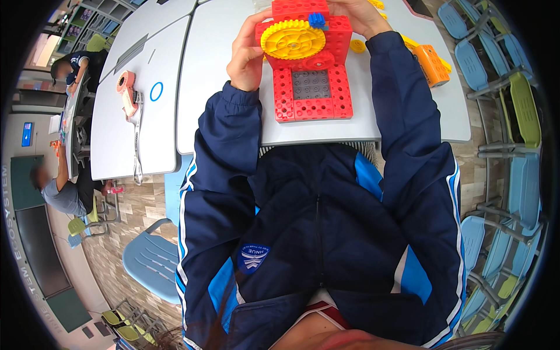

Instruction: The person assembles a small structure using colorful plastic building blocks and gears. They connect red base plates, attach yellow gears, and add blue and orange pieces to form a compact mechanical model on a white table.

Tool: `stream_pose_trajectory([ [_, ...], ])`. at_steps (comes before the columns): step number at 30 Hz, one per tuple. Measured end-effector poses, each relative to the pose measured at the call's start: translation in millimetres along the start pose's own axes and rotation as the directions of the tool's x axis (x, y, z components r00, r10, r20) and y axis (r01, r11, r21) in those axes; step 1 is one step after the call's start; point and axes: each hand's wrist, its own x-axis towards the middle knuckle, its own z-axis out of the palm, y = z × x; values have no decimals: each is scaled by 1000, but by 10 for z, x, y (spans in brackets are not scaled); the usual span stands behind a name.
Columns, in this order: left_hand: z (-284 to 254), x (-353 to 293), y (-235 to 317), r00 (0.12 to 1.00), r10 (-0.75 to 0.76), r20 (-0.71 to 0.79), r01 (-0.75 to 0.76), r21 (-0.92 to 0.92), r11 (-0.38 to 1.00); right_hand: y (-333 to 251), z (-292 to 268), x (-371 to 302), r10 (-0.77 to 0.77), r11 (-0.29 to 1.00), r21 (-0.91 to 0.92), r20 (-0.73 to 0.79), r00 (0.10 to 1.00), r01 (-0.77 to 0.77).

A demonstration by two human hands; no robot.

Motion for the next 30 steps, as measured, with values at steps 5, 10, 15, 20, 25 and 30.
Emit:
stream_pose_trajectory([
  [5, -15, 2, -25, 999, 18, 30, -16, -54, 998, -3, -19, 8, 5, 1000, 22, 16, 1000, -6],
  [10, 36, -16, 20, 1000, -13, -13, 11, -95, 995, -10, -18, 1, 4, 1000, 14, 15, 1000, -4],
  [15, 40, -18, 13, 1000, -12, 14, 14, -89, 996, -28, -47, -11, 19, 1000, -17, 3, 1000, -19],
  [20, 44, -31, -41, 999, -26, -35, 25, -38, 999, -21, -4, -11, 3, 1000, 21, 7, 1000, -4],
  [25, 77, -20, 20, 996, -82, -44, 79, -64, 995, -38, 17, -36, -10, 1000, 19, 46, 999, 9],
  [30, 30, -23, -5, 997, -61, -46, 55, -137, 989, -66, 29, -53, 2, 997, -72, 8, 1000, -1],
])
